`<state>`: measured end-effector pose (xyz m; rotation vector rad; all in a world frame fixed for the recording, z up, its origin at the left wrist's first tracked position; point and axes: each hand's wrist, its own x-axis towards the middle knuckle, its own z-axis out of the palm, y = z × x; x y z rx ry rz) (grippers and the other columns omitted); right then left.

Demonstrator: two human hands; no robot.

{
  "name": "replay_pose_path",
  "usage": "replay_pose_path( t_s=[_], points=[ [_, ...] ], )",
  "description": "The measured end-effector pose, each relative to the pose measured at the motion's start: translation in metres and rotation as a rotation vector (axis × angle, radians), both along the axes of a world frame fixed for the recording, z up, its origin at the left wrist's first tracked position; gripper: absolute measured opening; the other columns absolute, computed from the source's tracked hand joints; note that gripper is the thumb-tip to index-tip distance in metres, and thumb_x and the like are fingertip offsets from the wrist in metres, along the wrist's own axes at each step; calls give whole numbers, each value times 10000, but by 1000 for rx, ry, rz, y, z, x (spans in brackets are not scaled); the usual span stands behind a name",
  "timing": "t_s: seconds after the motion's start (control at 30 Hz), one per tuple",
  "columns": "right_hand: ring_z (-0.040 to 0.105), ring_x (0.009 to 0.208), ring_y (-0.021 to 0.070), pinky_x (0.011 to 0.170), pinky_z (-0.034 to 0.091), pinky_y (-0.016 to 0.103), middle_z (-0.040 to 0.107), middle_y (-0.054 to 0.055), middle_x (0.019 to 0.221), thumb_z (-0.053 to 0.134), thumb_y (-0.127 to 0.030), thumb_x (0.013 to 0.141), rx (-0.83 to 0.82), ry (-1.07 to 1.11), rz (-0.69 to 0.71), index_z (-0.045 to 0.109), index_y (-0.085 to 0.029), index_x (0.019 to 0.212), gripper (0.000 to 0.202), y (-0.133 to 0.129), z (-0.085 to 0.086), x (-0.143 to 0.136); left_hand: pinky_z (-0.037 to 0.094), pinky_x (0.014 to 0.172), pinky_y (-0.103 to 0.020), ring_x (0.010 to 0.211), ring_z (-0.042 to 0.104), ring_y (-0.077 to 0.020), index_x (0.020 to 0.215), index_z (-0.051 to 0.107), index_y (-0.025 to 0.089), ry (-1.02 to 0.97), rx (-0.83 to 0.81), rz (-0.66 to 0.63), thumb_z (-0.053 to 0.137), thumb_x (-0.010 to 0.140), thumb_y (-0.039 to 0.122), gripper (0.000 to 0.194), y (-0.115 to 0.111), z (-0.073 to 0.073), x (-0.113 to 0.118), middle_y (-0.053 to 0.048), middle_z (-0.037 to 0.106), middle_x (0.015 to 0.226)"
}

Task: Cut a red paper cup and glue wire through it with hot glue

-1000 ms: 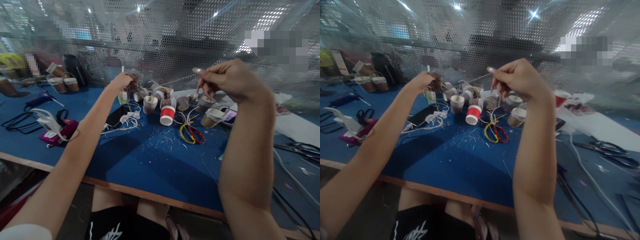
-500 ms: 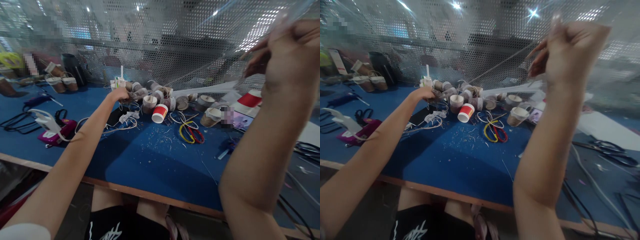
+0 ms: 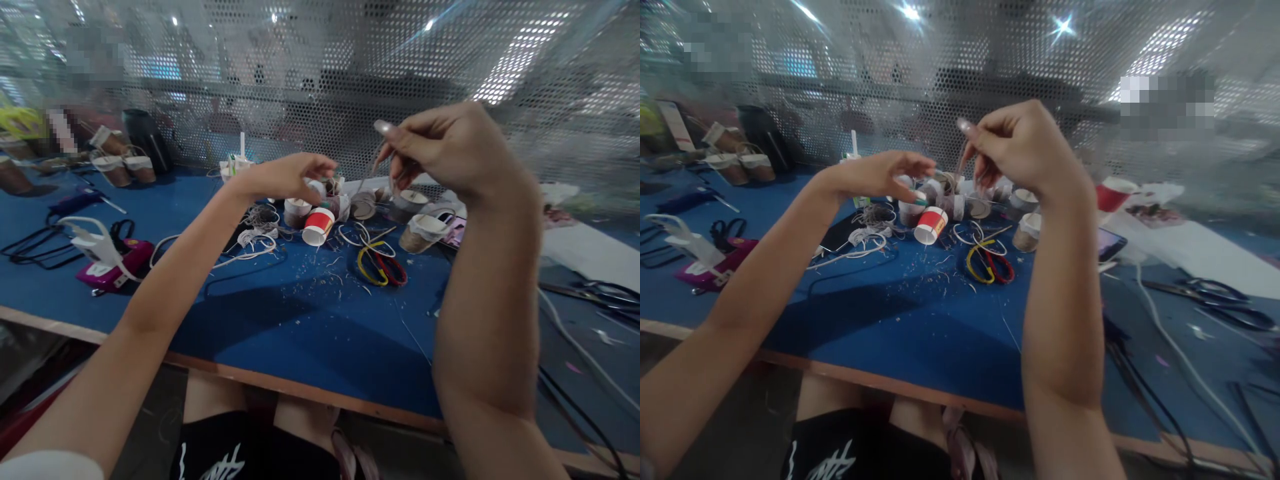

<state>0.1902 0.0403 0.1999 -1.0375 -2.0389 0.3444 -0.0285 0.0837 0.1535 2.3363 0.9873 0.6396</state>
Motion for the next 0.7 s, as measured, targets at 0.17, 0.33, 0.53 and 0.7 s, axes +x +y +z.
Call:
replay_pose_path(
  t_s=[0.17, 0.33, 0.53, 0.7],
  points=[
    [513, 348, 42, 392, 429, 164, 527, -66, 421, 596, -399, 857, 22, 76, 70, 631, -115, 630, 365, 4, -3, -9, 474, 898, -277, 1056, 615, -154, 1141, 594, 132, -137, -89, -329, 559, 815, 251, 349, -20, -6, 31, -86, 668, 1140],
    [456, 321, 51, 363, 430, 217, 520, -31, 448, 580, -386, 893, 164, 388, -180, 588, -162, 566, 396, 19, -2, 8, 485, 799, -237, 834, 663, -113, 923, 679, 137, -47, -132, -247, 502, 856, 297, 248, 0, -10, 9, -44, 733, 870],
    [593, 471, 138, 461, 528, 323, 593, 45, 561, 477, -676, 834, 244, 579, -375, 549, -195, 575, 551, 50, -1, 45, 457, 738, -202, 804, 674, -132, 877, 707, 137, 310, -260, -24, 478, 826, 328, 302, 33, -22, -28, -32, 727, 742],
    [674, 621, 204, 508, 540, 362, 647, 86, 677, 331, -701, 877, 249, 460, -432, 578, -194, 701, 591, 81, -7, 82, 441, 708, -204, 755, 644, -137, 813, 727, 141, 494, -293, 37, 523, 752, 328, 284, 48, -29, -44, -36, 728, 734]
  ],
)
